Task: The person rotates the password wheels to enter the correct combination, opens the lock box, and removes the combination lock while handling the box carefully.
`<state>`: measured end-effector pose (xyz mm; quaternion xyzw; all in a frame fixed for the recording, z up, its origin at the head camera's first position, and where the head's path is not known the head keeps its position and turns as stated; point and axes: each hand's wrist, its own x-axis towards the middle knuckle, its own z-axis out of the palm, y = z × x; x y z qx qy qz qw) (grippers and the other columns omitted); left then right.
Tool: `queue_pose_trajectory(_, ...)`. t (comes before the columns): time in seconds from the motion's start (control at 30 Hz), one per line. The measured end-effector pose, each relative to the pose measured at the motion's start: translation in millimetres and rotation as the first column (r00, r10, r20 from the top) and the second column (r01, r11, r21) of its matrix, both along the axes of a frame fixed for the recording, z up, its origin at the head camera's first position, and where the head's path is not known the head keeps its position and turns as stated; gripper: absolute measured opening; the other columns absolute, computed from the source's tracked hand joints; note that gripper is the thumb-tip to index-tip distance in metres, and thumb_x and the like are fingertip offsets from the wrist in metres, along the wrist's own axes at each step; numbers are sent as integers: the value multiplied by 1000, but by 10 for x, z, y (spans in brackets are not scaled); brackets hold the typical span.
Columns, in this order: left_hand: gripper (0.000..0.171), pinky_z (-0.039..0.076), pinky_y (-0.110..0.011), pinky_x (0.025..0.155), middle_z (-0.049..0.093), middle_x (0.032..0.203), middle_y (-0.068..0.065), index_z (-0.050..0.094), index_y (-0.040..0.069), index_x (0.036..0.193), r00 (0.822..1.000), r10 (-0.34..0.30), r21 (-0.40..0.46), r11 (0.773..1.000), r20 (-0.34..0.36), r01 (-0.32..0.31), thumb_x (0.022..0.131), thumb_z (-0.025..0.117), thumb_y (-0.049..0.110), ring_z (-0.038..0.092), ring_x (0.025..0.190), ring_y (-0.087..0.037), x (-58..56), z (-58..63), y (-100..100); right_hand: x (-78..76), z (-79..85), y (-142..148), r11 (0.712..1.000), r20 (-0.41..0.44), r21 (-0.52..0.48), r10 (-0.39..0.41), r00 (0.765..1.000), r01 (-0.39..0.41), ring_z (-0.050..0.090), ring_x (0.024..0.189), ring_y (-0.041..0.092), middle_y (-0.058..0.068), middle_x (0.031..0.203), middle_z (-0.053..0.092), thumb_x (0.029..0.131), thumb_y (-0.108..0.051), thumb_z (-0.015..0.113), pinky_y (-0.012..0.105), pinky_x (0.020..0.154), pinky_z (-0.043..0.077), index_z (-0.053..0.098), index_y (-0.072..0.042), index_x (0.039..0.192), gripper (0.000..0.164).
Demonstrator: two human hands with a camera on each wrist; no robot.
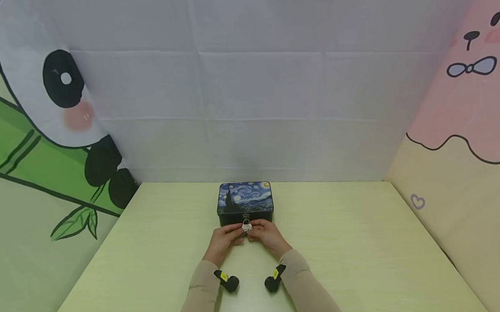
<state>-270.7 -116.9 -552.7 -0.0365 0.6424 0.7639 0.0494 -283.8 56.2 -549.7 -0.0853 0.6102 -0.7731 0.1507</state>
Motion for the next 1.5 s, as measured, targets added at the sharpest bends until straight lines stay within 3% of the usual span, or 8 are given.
queue_pose_trajectory(0.37, 30, 62, -30, 72, 67, 114, -22, 61, -17, 122, 1000, 9, -7, 1000, -6, -9, 95, 62, -6, 70, 79, -16, 27, 78, 15, -33, 4, -2, 999, -7, 27, -25, 1000, 25, 66, 86, 14, 10, 98, 69, 85, 16, 63, 29, 80, 60, 51, 19, 126, 42)
queue_pose_trajectory(1.3, 30, 62, -30, 71, 69, 110, -22, 60, -19, 121, 1000, 18, 2, 1000, -12, -18, 94, 63, -6, 70, 77, -15, 8, 12, 14, 5, 20, 6, 1000, -9, 6, -8, 1000, 8, 67, 83, 13, 22, 108, 68, 93, 12, 60, 29, 78, 60, 49, 21, 127, 37)
queue_pose_trajectory(1.5, 30, 62, -30, 73, 70, 109, -20, 65, -15, 117, 993, -49, 35, 998, -108, 53, 93, 69, 2, 71, 80, -16, 47, 2, -32, 21, 32, 5, 1000, -10, 3, -9, 1000, 9, 66, 82, 13, 24, 108, 68, 94, 10, 59, 29, 78, 60, 49, 21, 127, 37)
